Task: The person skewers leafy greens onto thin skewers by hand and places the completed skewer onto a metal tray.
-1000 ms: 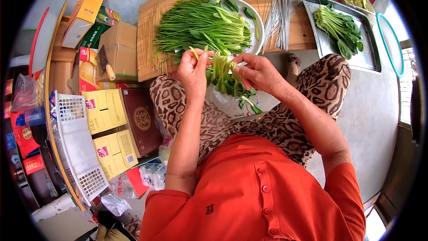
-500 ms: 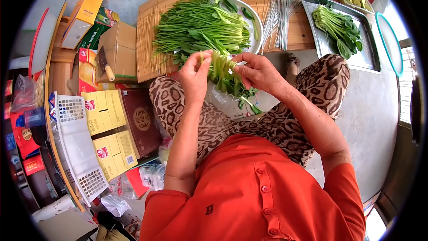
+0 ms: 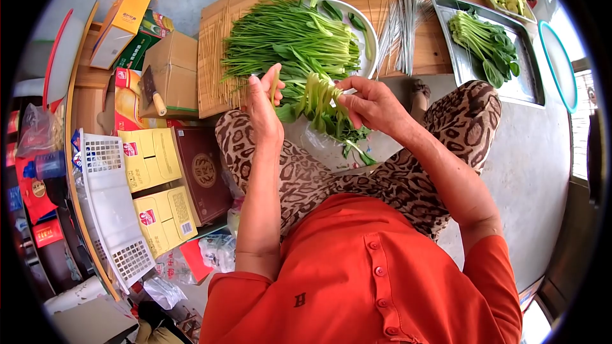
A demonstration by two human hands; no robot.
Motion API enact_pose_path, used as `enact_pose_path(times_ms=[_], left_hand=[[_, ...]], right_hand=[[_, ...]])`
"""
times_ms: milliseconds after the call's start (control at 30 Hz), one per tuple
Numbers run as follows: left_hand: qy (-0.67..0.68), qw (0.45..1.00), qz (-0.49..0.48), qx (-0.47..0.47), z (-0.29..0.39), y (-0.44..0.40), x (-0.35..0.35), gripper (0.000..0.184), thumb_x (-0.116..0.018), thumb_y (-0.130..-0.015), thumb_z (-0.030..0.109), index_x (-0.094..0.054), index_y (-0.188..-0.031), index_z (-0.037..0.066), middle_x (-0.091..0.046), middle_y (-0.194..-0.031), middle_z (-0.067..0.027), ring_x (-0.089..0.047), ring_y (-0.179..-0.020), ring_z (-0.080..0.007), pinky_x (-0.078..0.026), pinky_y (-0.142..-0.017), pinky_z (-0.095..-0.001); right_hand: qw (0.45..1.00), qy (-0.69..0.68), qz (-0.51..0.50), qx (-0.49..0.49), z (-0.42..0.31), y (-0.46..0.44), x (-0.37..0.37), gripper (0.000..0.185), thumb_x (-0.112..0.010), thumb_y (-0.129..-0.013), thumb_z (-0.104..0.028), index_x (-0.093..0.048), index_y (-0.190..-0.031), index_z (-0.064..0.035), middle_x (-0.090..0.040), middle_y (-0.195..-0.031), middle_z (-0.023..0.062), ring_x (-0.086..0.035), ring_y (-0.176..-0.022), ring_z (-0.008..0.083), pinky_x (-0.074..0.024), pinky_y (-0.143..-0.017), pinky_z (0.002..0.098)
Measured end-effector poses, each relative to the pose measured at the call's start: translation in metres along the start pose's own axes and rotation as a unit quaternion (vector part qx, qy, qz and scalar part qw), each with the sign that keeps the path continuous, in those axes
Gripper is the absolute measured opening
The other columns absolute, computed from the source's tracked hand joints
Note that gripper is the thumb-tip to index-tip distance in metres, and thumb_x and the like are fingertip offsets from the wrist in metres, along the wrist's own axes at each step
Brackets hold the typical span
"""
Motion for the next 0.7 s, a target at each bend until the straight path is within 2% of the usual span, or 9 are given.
enact_pose_path(times_ms=[67, 133, 167, 233, 267, 333, 467, 533, 700], left_hand=[[0.020, 1.000, -0.001, -0.005, -0.001, -0.001, -0.001, 0.050, -0.038, -0.102, 0.042, -0.059, -0.124, 0.003, -0.049, -0.083, 0.0034, -0.037, -0.073, -0.0085, -0.034, -0.067, -0.0234], [0.042, 0.999, 0.007, 0.015, -0.004, -0.002, -0.002, 0.034, -0.049, -0.099, 0.028, -0.060, -0.118, 0.001, -0.054, -0.088, 0.0016, -0.041, -0.074, -0.0073, -0.037, -0.067, -0.0215], [0.041, 0.999, 0.007, 0.015, -0.007, -0.003, -0.001, 0.034, -0.049, -0.099, 0.028, -0.060, -0.118, 0.001, -0.054, -0.088, 0.0016, -0.041, -0.074, -0.0073, -0.037, -0.067, -0.0215], [0.094, 0.996, 0.005, 0.003, -0.010, -0.005, -0.001, 0.020, -0.056, -0.096, 0.013, -0.058, -0.109, -0.001, -0.056, -0.092, -0.0015, -0.048, -0.079, -0.0088, -0.041, -0.071, -0.0231], [0.094, 0.996, 0.005, 0.003, -0.009, -0.006, -0.003, 0.020, -0.056, -0.096, 0.013, -0.058, -0.109, -0.001, -0.056, -0.092, -0.0015, -0.048, -0.079, -0.0088, -0.041, -0.071, -0.0231], [0.097, 0.994, 0.042, 0.002, -0.008, -0.004, -0.003, 0.013, -0.061, -0.091, 0.006, -0.057, -0.102, 0.000, -0.059, -0.089, -0.0015, -0.053, -0.076, -0.0066, -0.043, -0.070, -0.0193], [0.040, 0.997, 0.043, -0.039, -0.001, -0.001, -0.009, 0.011, -0.062, -0.090, 0.004, -0.058, -0.099, 0.000, -0.059, -0.086, -0.0006, -0.054, -0.076, -0.0058, -0.044, -0.070, -0.0186], [-0.007, 0.997, 0.043, -0.068, 0.004, 0.001, -0.012, 0.009, -0.062, -0.089, 0.002, -0.058, -0.096, 0.001, -0.059, -0.084, 0.0002, -0.053, -0.075, -0.0047, -0.043, -0.068, -0.0185], [-0.023, 0.995, 0.033, -0.093, 0.008, 0.005, -0.021, 0.007, -0.061, -0.089, 0.002, -0.057, -0.095, 0.001, -0.059, -0.084, 0.0009, -0.053, -0.074, -0.0042, -0.043, -0.066, -0.0186]], right_hand=[[1.000, -0.001, -0.002, 0.009, -0.001, 0.000, 0.000, 0.020, -0.052, -0.098, -0.022, -0.056, -0.109, -0.0058, -0.048, -0.051, -0.0047, -0.036, -0.042, 0.0023, -0.0264, -0.040, 0.0201], [1.000, -0.011, 0.001, -0.014, -0.001, 0.002, 0.001, 0.019, -0.055, -0.095, -0.019, -0.058, -0.105, -0.0035, -0.052, -0.053, -0.0021, -0.043, -0.049, 0.0052, -0.0345, -0.050, 0.0241], [1.000, -0.011, 0.001, -0.013, -0.001, 0.002, 0.001, 0.019, -0.055, -0.095, -0.019, -0.058, -0.105, -0.0035, -0.052, -0.053, -0.0021, -0.043, -0.049, 0.0052, -0.0345, -0.050, 0.0241], [1.000, -0.007, -0.001, -0.012, -0.002, 0.002, 0.001, 0.019, -0.054, -0.095, -0.018, -0.058, -0.105, -0.0035, -0.051, -0.053, -0.0021, -0.043, -0.049, 0.0052, -0.0345, -0.049, 0.0242], [1.000, -0.008, -0.001, -0.011, -0.003, 0.002, 0.001, 0.019, -0.054, -0.095, -0.018, -0.058, -0.105, -0.0035, -0.051, -0.053, -0.0021, -0.043, -0.049, 0.0052, -0.0345, -0.049, 0.0242], [1.000, -0.004, -0.007, -0.008, -0.003, 0.002, -0.001, 0.018, -0.054, -0.095, -0.018, -0.058, -0.105, -0.0035, -0.051, -0.053, -0.0022, -0.044, -0.049, 0.0050, -0.0347, -0.050, 0.0239], [1.000, -0.014, -0.015, -0.009, -0.004, 0.003, -0.004, 0.018, -0.054, -0.096, -0.018, -0.058, -0.105, -0.0036, -0.050, -0.053, -0.0023, -0.043, -0.049, 0.0048, -0.0350, -0.050, 0.0236], [1.000, -0.006, -0.020, 0.005, -0.002, 0.001, -0.006, 0.019, -0.052, -0.098, -0.019, -0.055, -0.110, -0.0048, -0.050, -0.051, -0.0029, -0.037, -0.041, 0.0033, -0.0273, -0.040, 0.0214], [1.000, -0.005, -0.017, 0.010, -0.003, 0.002, -0.006, 0.020, -0.052, -0.098, -0.020, -0.055, -0.110, -0.0048, -0.050, -0.052, -0.0032, -0.037, -0.042, 0.0033, -0.0277, -0.040, 0.0212]])
Point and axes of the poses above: each hand's wrist, its own y-axis away from the middle knuckle, its own x-axis out of the back of the hand, z = x × y, the point moved 8 cm from there along -y, towards the middle knuckle
